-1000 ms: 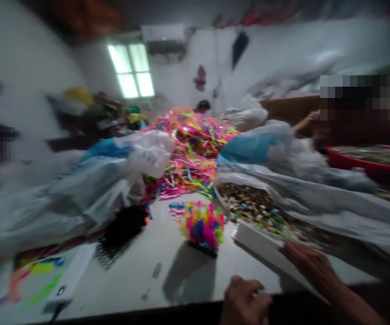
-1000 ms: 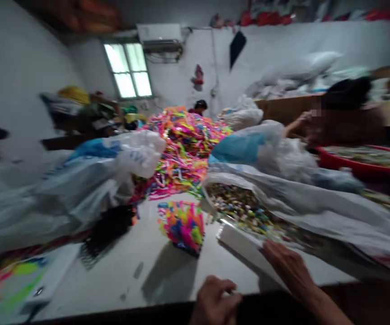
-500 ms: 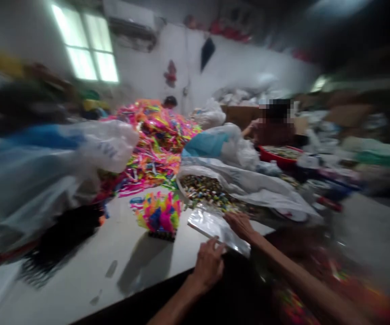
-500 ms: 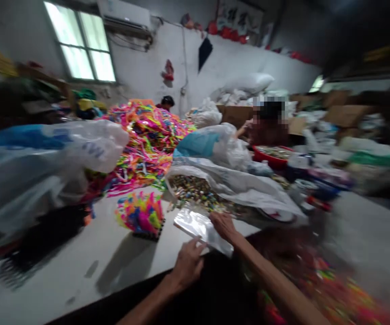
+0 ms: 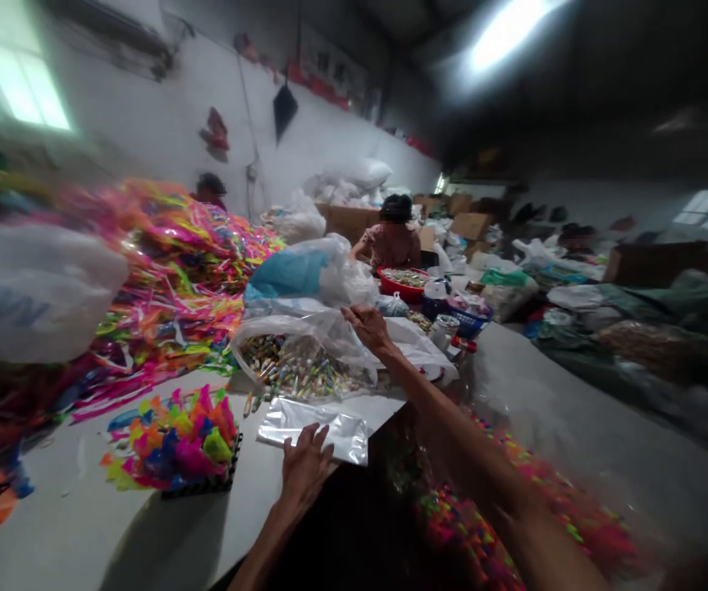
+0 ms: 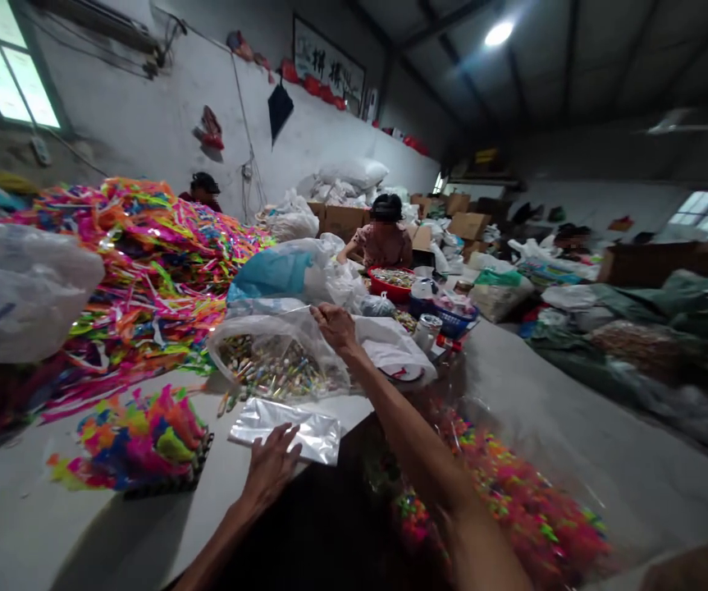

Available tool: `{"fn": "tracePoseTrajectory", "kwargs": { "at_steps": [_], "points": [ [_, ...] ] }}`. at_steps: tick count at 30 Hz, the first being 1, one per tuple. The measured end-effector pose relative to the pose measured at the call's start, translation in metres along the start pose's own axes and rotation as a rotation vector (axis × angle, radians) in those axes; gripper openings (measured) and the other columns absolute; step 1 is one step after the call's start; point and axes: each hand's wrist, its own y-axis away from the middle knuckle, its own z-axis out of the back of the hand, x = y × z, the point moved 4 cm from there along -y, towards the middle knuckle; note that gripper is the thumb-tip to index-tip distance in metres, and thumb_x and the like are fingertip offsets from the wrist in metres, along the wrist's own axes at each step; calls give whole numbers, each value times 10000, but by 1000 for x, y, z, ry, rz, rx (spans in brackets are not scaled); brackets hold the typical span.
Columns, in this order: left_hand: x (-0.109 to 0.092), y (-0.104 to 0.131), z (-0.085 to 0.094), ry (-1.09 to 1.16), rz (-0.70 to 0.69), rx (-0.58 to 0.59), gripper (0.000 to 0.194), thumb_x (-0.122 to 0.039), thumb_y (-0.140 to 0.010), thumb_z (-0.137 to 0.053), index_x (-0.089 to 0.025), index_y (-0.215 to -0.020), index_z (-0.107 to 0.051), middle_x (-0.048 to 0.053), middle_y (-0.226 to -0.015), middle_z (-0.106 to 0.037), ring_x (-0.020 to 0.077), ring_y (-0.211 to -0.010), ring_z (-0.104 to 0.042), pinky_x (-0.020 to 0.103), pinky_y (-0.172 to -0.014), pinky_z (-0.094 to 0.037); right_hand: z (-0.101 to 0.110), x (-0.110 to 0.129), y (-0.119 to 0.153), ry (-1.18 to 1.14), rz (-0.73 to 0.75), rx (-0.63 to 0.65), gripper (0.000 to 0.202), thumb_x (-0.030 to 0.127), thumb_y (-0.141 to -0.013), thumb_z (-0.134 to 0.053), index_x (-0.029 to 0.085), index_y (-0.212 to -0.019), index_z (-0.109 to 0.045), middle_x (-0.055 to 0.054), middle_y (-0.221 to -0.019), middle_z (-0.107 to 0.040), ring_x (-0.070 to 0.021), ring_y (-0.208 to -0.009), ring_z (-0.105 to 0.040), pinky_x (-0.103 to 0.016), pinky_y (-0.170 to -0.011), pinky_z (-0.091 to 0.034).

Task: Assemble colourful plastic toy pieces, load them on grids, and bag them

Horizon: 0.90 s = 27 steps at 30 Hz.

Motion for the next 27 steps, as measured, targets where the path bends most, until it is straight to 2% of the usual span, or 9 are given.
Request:
{"fn": "tracePoseTrajectory", "kwargs": {
  "at_steps": [4, 7, 9, 13, 18, 21, 23, 25, 27],
  "points": [
    [-26, -9, 29, 743, 168, 25, 542, -529, -848, -386, -210, -1276, -477, 128, -1308, -521, 237, -1194, -493, 428, -954, -393, -19, 18, 40, -143, 108, 197, 417, 424, -882, -412, 185, -543, -376, 29, -534, -398, -97, -532, -389, -231, -509, -249],
    [-34, -9, 47, 1140, 280, -31, 694, -511, -719, -624, -238, -1319, -403, 141, -1314, -506, 245, -1163, -511, 361, -844, -440, -41, 21, 76, -363, 74, 298, 446, 477, -873, -394, 183, -539, -367, 40, -511, -356, -86, -498, -352, -214, -475, -240],
    [-34, -6, 57, 1134, 266, -85, 702, -404, -640, -737, -245, -1267, -467, 115, -1251, -555, 209, -1080, -555, 291, -798, -436, -52, 17, 93, -476, 2, 313, 447, 488, -858, -414, 181, -534, -379, 46, -495, -345, -80, -470, -339, -206, -454, -238],
    [-33, 9, 67, 965, 233, -143, 395, -422, -671, -699, -113, -915, -665, 85, -860, -668, 132, -713, -604, 239, -649, -438, -68, 2, 114, -560, -108, 377, 400, 472, -843, -437, 172, -583, -483, 43, -485, -397, -84, -425, -388, -195, -424, -266],
    [-43, 22, 72, 800, 185, -98, 347, -420, -685, -667, -100, -818, -654, 39, -674, -635, 125, -546, -577, 213, -459, -378, -69, -4, 130, -359, -123, 367, 397, 416, -867, -403, 169, -574, -505, 18, -489, -456, -109, -468, -466, -206, -478, -336],
    [-46, 22, 75, 749, 171, -149, 347, -459, -692, -643, -118, -650, -596, -8, -534, -563, 86, -419, -484, 206, -415, -331, -50, 11, 140, -90, -65, 206, 264, 372, -853, -454, 165, -762, -590, -39, -706, -590, -164, -662, -561, -252, -601, -390],
    [-47, 20, 77, 734, 186, -215, 380, -488, -659, -665, -140, -575, -536, -42, -461, -495, 68, -386, -418, 203, -408, -311, -36, 26, 150, -41, -66, 95, 239, 387, -834, -505, 173, -899, -587, -57, -832, -607, -178, -733, -564, -272, -650, -399],
    [-51, 19, 78, 737, 191, -248, 441, -532, -617, -682, -157, -510, -474, -63, -419, -426, 61, -387, -374, 204, -413, -291, -34, 40, 162, -177, -120, 169, 275, 437, -801, -559, 177, -888, -570, -38, -788, -598, -161, -684, -548, -258, -620, -403],
    [-59, 18, 77, 768, 184, -181, 489, -580, -595, -674, -162, -480, -449, -60, -419, -410, 63, -412, -369, 208, -439, -289, -40, 52, 175, -410, -189, 340, 303, 461, -734, -635, 179, -814, -557, -7, -716, -578, -140, -624, -528, -236, -572, -398]
  ]
}}
